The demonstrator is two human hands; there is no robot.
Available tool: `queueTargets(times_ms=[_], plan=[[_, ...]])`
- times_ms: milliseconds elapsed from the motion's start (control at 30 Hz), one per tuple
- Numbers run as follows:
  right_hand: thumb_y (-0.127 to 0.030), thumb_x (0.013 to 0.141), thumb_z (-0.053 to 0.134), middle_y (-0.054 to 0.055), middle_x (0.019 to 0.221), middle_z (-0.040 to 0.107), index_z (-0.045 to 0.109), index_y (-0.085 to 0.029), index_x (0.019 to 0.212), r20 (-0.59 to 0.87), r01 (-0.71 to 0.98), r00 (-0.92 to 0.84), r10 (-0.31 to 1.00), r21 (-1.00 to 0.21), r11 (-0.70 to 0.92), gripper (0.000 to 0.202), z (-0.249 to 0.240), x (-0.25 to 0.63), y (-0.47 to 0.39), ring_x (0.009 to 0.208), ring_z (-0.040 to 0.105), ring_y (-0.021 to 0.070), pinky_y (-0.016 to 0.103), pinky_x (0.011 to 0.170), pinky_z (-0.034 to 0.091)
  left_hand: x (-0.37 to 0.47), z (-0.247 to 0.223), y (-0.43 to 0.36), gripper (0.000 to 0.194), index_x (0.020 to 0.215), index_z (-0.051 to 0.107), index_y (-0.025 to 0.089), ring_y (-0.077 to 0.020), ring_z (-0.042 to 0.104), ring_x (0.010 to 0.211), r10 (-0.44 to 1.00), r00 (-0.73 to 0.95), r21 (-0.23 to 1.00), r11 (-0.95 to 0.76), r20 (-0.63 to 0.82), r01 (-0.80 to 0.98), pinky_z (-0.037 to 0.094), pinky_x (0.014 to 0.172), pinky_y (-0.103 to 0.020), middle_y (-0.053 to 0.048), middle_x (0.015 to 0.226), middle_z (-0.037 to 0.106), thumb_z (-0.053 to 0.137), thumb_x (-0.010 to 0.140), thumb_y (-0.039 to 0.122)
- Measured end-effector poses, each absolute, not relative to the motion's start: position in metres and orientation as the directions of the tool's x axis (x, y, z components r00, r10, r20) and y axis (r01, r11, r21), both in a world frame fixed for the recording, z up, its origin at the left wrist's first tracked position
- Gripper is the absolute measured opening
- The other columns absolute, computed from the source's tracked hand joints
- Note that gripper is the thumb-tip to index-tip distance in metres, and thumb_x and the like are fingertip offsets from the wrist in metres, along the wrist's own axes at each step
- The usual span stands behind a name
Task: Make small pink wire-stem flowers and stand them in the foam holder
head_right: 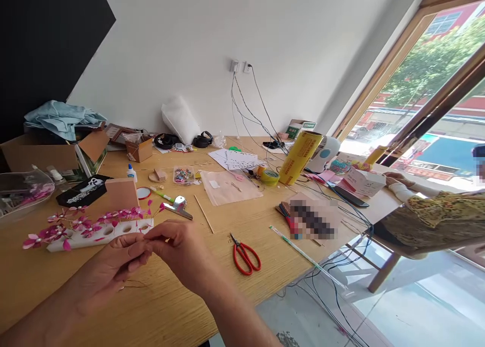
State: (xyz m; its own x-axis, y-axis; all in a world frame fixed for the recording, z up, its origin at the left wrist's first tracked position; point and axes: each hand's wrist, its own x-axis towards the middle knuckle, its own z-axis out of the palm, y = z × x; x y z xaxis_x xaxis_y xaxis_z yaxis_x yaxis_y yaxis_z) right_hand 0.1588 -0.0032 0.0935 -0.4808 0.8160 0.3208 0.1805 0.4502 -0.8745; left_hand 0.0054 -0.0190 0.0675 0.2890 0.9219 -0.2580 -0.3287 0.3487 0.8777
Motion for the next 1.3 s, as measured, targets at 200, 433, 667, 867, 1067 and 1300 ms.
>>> queueTargets(times_ms=[200,433,667,867,1067,1300], plan=[[-0.003,0.072,0.06,-0.003,0.063,0.063,0.068,-0.018,0.069,0.291,0.381,-0.428,0.856,-0.8,0.463,0.017,0.093,0.166,-0.004,0.06,0.055,0.0086,0.018,0.058,0.04,0.008,0.065,-0.016,0.026,0.06,0.062,0.013,-0.0029,0.027,0.044,0.88,0.383,0.893,0.386,-0.281,-0.231,0.013,0.036,-0.015,0.004,0.055,0.05,0.073,0.064,0.037],[-0.001,0.071,0.053,0.0,0.067,0.061,0.069,-0.018,0.073,0.24,0.507,-0.501,0.832,-0.697,0.506,0.023,0.088,0.176,-0.002,0.059,0.053,0.009,0.019,0.056,0.038,0.005,0.059,-0.012,0.023,0.062,0.064,0.013,-0.0046,0.032,0.047,0.848,0.407,0.894,0.426,-0.341,-0.138,0.018,0.041,-0.016,0.004,0.053,0.049,0.071,0.065,0.035],[-0.006,0.075,0.05,0.0,0.072,0.061,0.067,-0.02,0.071,0.223,0.568,-0.511,0.83,-0.638,0.52,0.022,0.076,0.199,-0.001,0.064,0.054,0.0108,0.022,0.059,0.038,-0.015,0.046,-0.008,0.023,0.062,0.065,0.014,-0.0052,0.041,0.045,0.803,0.412,0.877,0.48,-0.43,-0.021,0.018,0.039,-0.017,0.002,0.053,0.053,0.072,0.064,0.037],[-0.011,0.077,0.052,0.001,0.073,0.062,0.067,-0.019,0.074,0.096,0.52,-0.52,0.849,-0.753,0.403,0.017,0.053,0.218,0.001,0.063,0.054,0.0102,0.021,0.058,0.039,-0.029,0.039,-0.009,0.024,0.058,0.061,0.015,-0.0062,0.044,0.044,0.794,0.386,0.88,0.455,-0.47,0.136,0.026,0.043,-0.017,0.003,0.051,0.053,0.07,0.065,0.036],[-0.018,0.079,0.052,0.003,0.072,0.062,0.068,-0.017,0.075,-0.059,0.467,-0.518,0.853,-0.855,0.225,0.017,-0.002,0.238,-0.005,0.063,0.055,0.0127,0.022,0.055,0.04,-0.007,0.019,-0.017,0.02,0.053,0.056,0.015,-0.0082,0.042,0.043,0.792,0.368,0.865,0.379,-0.487,0.329,0.029,0.044,-0.019,0.005,0.046,0.049,0.062,0.063,0.032],[-0.015,0.069,0.062,0.006,0.131,0.047,0.06,-0.026,0.113,-0.064,0.55,-0.405,0.912,-0.814,0.187,0.045,0.01,0.231,-0.034,0.095,0.055,0.0211,0.029,0.072,0.044,0.032,-0.003,-0.019,0.017,0.049,0.05,0.017,-0.0087,0.039,0.041,0.761,0.429,0.863,0.341,-0.487,0.374,0.028,0.043,-0.021,0.006,0.043,0.044,0.057,0.06,0.028]])
